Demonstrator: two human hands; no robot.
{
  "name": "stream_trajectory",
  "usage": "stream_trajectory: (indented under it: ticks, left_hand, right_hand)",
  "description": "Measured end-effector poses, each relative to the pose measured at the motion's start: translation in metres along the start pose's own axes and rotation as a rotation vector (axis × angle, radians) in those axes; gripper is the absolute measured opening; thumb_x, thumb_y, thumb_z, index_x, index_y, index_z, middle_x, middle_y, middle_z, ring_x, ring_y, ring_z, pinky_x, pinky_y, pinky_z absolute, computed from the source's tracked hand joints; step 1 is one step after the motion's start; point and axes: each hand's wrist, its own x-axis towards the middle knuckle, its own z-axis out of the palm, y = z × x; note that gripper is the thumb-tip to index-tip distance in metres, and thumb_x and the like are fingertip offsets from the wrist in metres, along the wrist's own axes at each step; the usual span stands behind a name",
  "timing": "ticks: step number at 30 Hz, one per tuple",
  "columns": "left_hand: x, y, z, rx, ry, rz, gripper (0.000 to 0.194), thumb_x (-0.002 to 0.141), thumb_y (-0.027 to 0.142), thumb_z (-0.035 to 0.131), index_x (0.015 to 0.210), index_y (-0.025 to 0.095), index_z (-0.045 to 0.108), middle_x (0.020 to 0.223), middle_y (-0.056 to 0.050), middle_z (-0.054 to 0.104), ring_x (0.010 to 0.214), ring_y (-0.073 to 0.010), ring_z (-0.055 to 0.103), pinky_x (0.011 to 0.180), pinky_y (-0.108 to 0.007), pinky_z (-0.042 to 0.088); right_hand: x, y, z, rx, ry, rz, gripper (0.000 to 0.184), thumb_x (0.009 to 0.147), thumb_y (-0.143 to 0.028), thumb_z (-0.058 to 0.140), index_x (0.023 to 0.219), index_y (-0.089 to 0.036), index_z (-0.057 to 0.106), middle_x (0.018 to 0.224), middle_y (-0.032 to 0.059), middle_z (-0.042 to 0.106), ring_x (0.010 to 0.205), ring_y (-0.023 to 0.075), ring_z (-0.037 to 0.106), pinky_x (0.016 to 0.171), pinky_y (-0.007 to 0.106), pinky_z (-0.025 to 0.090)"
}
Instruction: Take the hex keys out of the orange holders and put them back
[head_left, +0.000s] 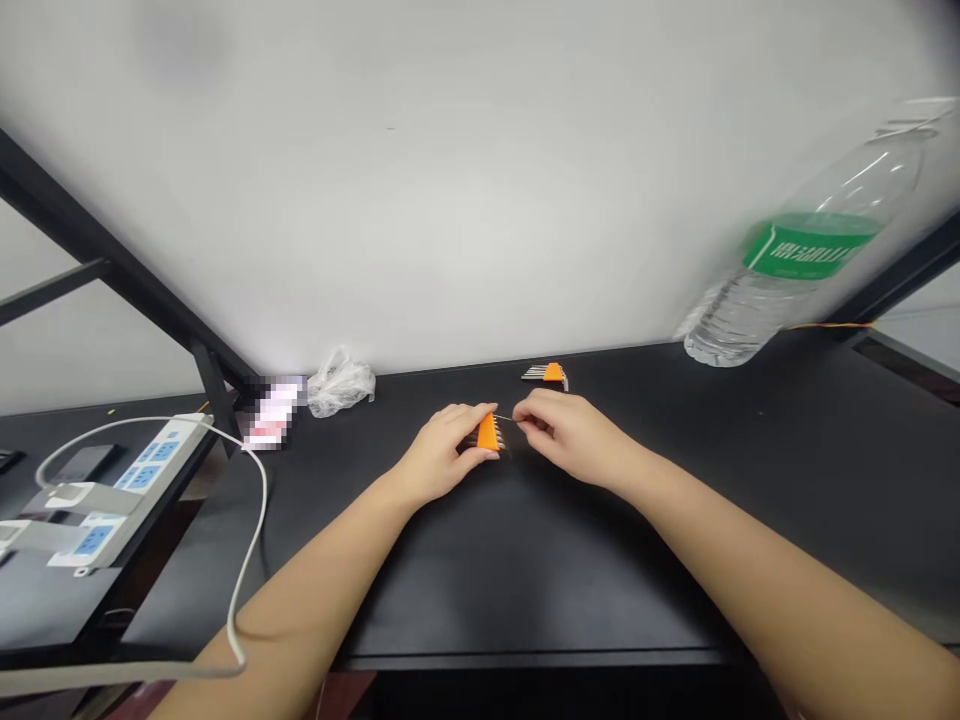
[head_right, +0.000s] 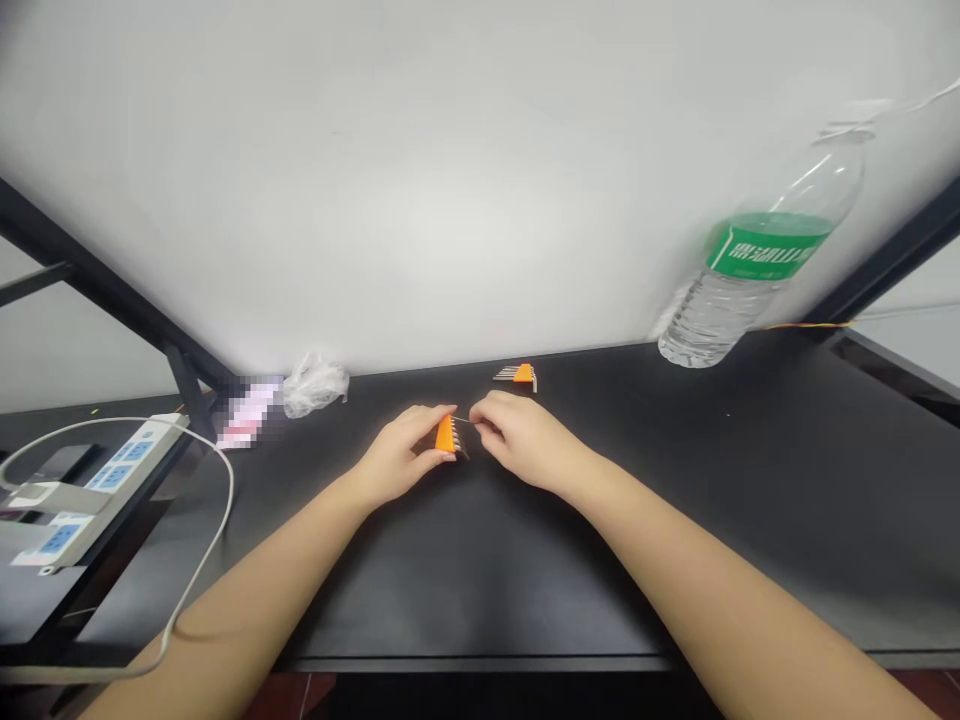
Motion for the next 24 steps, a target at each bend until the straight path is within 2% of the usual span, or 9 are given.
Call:
stream_trajectory:
  ticks: [7, 12, 14, 17, 21, 24]
  left_hand:
    - [0.0, -0.002, 0.0, 0.081, -0.015, 0.045, 0.058, 0.094, 0.042, 0.067, 0.147, 0.029, 0.046, 0.119, -0.007, 0.067, 0.106, -0.0236, 0.06, 0.102, -0.044, 0.047]
    - [0.001, 0.004, -0.001, 0.087, -0.041, 0.06, 0.057, 0.095, 0.043, 0.066, 0.146, 0.028, 0.047, 0.117, -0.008, 0.067, 0.106, -0.0251, 0.06, 0.1, -0.044, 0.047]
    - [0.002, 0.006, -0.001, 0.041, -0.048, 0.077, 0.055, 0.095, 0.046, 0.064, 0.146, 0.028, 0.049, 0.121, -0.009, 0.066, 0.109, -0.025, 0.06, 0.101, -0.043, 0.047]
    - [0.002, 0.008, 0.0, -0.011, -0.042, 0.117, 0.054, 0.094, 0.049, 0.065, 0.143, 0.029, 0.053, 0.132, -0.01, 0.062, 0.12, -0.0264, 0.056, 0.108, -0.044, 0.045]
    - [0.002, 0.01, 0.001, -0.071, -0.039, 0.13, 0.056, 0.091, 0.05, 0.069, 0.142, 0.029, 0.055, 0.134, -0.01, 0.06, 0.124, -0.0268, 0.054, 0.11, -0.043, 0.044]
    - [0.003, 0.014, 0.0, -0.111, -0.048, 0.126, 0.053, 0.091, 0.048, 0.069, 0.139, 0.029, 0.057, 0.132, -0.01, 0.062, 0.121, -0.0268, 0.055, 0.108, -0.043, 0.046]
  right_hand:
    - [-0.002, 0.0, -0.002, -0.11, 0.017, -0.107, 0.02, 0.098, -0.016, 0.048, 0.104, -0.022, 0.067, 0.096, 0.0075, 0.065, 0.084, 0.0204, 0.062, 0.075, 0.036, 0.052]
    - [-0.002, -0.01, -0.008, 0.049, 0.066, -0.094, 0.02, 0.101, -0.02, 0.049, 0.105, -0.023, 0.068, 0.096, 0.0067, 0.067, 0.086, 0.0199, 0.063, 0.078, 0.036, 0.053]
    - [-0.001, -0.012, -0.007, 0.158, 0.066, -0.046, 0.017, 0.1, -0.022, 0.052, 0.104, -0.024, 0.068, 0.095, 0.0053, 0.068, 0.083, 0.019, 0.063, 0.076, 0.035, 0.052]
    - [0.0, -0.009, 0.0, 0.419, 0.026, 0.1, 0.009, 0.097, -0.029, 0.06, 0.1, -0.023, 0.066, 0.088, 0.0022, 0.066, 0.074, 0.0165, 0.061, 0.069, 0.032, 0.052]
    - [0.002, 0.0, 0.013, 0.678, -0.005, 0.264, 0.024, 0.089, -0.042, 0.072, 0.095, -0.023, 0.06, 0.078, -0.002, 0.06, 0.068, 0.0141, 0.056, 0.062, 0.029, 0.048]
    - [0.003, 0.005, 0.02, 0.751, -0.09, 0.339, 0.032, 0.089, -0.052, 0.07, 0.093, -0.022, 0.058, 0.072, -0.0032, 0.059, 0.062, 0.0133, 0.054, 0.056, 0.027, 0.043]
